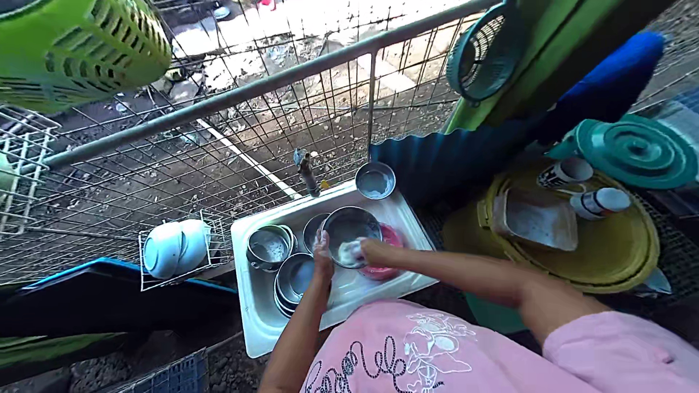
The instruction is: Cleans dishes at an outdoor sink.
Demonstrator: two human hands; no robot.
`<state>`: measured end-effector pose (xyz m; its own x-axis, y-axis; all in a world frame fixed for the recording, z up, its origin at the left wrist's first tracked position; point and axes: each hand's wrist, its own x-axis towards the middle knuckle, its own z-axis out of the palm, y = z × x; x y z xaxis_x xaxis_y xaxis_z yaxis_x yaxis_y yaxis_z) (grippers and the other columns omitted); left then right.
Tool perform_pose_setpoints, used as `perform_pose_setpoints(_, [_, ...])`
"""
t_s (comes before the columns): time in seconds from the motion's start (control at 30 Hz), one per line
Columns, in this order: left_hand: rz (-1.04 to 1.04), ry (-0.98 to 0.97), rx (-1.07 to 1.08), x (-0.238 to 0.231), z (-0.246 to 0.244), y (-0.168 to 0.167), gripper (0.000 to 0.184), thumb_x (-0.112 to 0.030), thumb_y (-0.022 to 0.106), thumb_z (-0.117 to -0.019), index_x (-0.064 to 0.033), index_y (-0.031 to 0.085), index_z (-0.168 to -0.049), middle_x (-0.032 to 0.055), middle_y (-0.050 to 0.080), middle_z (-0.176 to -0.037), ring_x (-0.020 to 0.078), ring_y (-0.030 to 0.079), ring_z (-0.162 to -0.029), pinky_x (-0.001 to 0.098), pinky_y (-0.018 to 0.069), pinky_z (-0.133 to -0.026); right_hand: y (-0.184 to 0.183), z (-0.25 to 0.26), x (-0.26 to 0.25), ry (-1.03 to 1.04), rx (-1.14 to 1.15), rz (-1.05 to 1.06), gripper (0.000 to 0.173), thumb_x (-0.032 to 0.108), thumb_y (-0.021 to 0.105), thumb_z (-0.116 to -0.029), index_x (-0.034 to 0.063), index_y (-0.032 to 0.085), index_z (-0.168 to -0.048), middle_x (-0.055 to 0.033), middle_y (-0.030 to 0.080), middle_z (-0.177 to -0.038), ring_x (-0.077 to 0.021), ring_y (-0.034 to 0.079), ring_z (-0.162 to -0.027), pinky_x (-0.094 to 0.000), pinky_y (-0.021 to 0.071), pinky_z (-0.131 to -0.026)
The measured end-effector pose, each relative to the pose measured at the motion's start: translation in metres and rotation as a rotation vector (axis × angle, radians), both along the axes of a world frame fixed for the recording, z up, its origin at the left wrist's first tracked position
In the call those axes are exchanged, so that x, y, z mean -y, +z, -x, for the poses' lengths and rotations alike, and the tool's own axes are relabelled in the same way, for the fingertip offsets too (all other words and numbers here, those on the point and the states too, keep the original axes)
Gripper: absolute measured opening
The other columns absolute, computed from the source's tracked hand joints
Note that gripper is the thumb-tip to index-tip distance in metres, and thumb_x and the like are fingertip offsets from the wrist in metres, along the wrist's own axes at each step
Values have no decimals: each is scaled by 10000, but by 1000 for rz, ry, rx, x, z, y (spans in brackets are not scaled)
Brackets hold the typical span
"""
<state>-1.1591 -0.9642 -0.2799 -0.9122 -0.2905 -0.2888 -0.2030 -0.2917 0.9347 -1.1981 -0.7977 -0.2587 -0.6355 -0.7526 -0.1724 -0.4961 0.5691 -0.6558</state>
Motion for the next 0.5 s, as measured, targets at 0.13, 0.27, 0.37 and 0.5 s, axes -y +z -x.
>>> perform_pose_setpoints(0.13, [-85,-77,63,-25,-12,-1,510,-155,257,-1111,25,238,-1587,205,287,-1638,210,367,-1469,363,322,-1199,-1,33,-12,-70,-161,-182,260,41,528,-998,-56,696,-1170,-287,620,-1326,-460,598,-1250,-598,500,-1019])
perform_pose_setpoints(0.27, [-36,-111,84,-28,-5,2,493,-171,231,-1123,72,293,-1547,245,394,-1560,222,458,-1386,360,373,-1153,-13,-4,-3,6,8,143,134,-35,721,-817,-44,768,-942,-272,688,-1211,-456,626,-1189,-612,482,-1034])
perform_pose_setpoints(0.37, [38,-111,54,-14,-8,-2,493,-129,276,-1097,74,307,-1546,235,317,-1616,212,379,-1461,338,323,-1192,10,7,-38,78,29,-202,237,-6,670,-906,-125,685,-1111,-337,633,-1246,-520,584,-1215,-675,441,-1025])
perform_pose_setpoints(0.5, [-22,-176,136,-49,-13,-10,505,-188,237,-1125,37,258,-1577,233,352,-1595,225,427,-1423,380,362,-1170,-22,20,-25,-99,-46,-16,255,84,619,-965,8,728,-1184,-262,614,-1355,-461,560,-1289,-608,459,-1075])
